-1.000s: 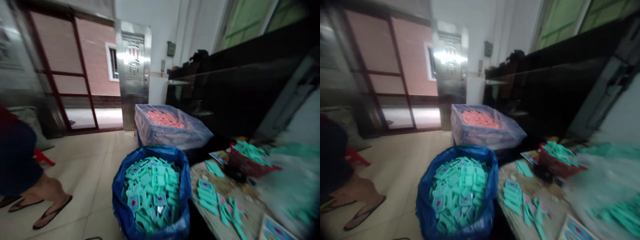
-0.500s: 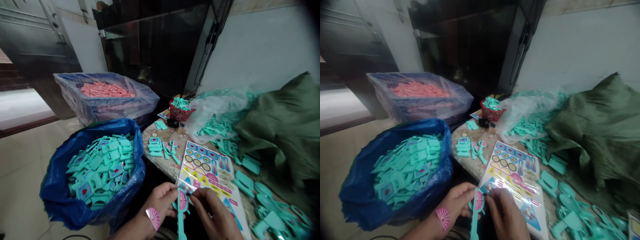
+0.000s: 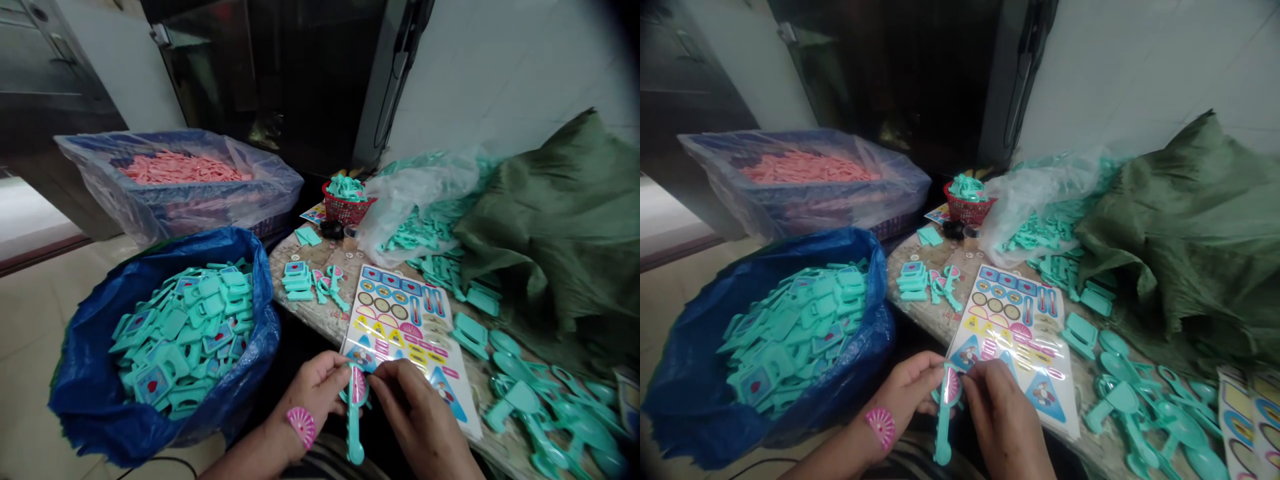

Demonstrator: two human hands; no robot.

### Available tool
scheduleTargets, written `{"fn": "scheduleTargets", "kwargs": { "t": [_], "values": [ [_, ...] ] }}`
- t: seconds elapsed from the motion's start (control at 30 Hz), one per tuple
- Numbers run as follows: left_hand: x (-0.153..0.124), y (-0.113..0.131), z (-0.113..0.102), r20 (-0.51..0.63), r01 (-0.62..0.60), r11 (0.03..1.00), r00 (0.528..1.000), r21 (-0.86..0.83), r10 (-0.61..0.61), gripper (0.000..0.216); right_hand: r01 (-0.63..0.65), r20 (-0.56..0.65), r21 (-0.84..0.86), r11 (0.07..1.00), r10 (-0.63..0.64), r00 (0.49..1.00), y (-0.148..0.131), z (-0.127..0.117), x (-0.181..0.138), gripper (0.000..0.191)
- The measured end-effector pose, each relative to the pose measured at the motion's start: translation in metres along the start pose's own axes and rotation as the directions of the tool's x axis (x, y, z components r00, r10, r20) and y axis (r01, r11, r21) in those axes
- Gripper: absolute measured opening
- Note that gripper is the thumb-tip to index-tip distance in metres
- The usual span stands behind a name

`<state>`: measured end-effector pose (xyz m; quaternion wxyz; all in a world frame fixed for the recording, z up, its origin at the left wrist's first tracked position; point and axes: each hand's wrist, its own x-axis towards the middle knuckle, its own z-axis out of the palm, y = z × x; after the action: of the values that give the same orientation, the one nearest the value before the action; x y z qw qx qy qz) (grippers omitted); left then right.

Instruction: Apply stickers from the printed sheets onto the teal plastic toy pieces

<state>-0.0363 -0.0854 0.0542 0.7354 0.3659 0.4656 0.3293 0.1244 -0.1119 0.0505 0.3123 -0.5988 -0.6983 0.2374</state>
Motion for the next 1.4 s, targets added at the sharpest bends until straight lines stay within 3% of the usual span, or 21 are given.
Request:
{"fn": "scheduleTargets", "kwargs": {
  "t": [0.17,0.37,0.5,0.63,0.77,0.93,1.17,1.27,1.4],
  "values": [
    [0.002,-0.002,-0.001,0.027,0.012,1.0,1.0,0.003,-0.012,0.034,-0.15,0.079,0.216,0.965,0.136,0.988,0.003,0.003,-0.002,0.02],
    [-0.001,-0.002,-0.001,0.022,-0.019,0.987,1.0,0.157,0.016,0.026,-0.167,0.024,0.17,0.971,0.165,0.986,0.006,0.003,-0.001,0.019],
    [0.0,-0.004,0.002,0.032,0.035,0.995,0.999,0.09,-0.038,0.028,-0.101,0.005,0.104,0.989,0.101,0.995,0.008,0.0,-0.003,0.017],
    [0.002,-0.007,0.004,0.069,0.109,0.992,0.992,-0.057,-0.105,0.03,0.019,-0.011,-0.08,0.997,-0.02,1.0,0.009,-0.004,-0.005,0.016],
    [0.003,-0.008,0.002,0.106,0.149,0.985,0.985,-0.087,-0.139,0.03,0.131,-0.03,-0.176,0.976,-0.138,0.99,0.009,-0.006,-0.006,0.017],
    [0.006,-0.009,0.0,0.123,0.183,0.981,0.977,-0.062,-0.174,0.028,0.123,0.006,-0.153,0.981,-0.123,0.992,0.011,-0.006,-0.01,0.017],
    [0.005,-0.003,0.005,0.076,0.13,0.992,0.989,-0.001,-0.129,0.032,0.099,0.018,-0.049,0.994,-0.098,0.995,0.014,-0.009,-0.011,0.008],
    [0.007,-0.002,0.007,0.038,0.104,0.993,0.994,0.061,-0.106,0.028,0.166,0.002,-0.157,0.973,-0.168,0.986,0.017,-0.008,-0.012,0.014],
    [0.012,-0.006,0.003,-0.028,0.065,0.986,0.998,0.155,-0.061,0.026,0.221,-0.14,-0.403,0.888,-0.298,0.944,0.02,-0.011,-0.013,0.018]
  ]
}}
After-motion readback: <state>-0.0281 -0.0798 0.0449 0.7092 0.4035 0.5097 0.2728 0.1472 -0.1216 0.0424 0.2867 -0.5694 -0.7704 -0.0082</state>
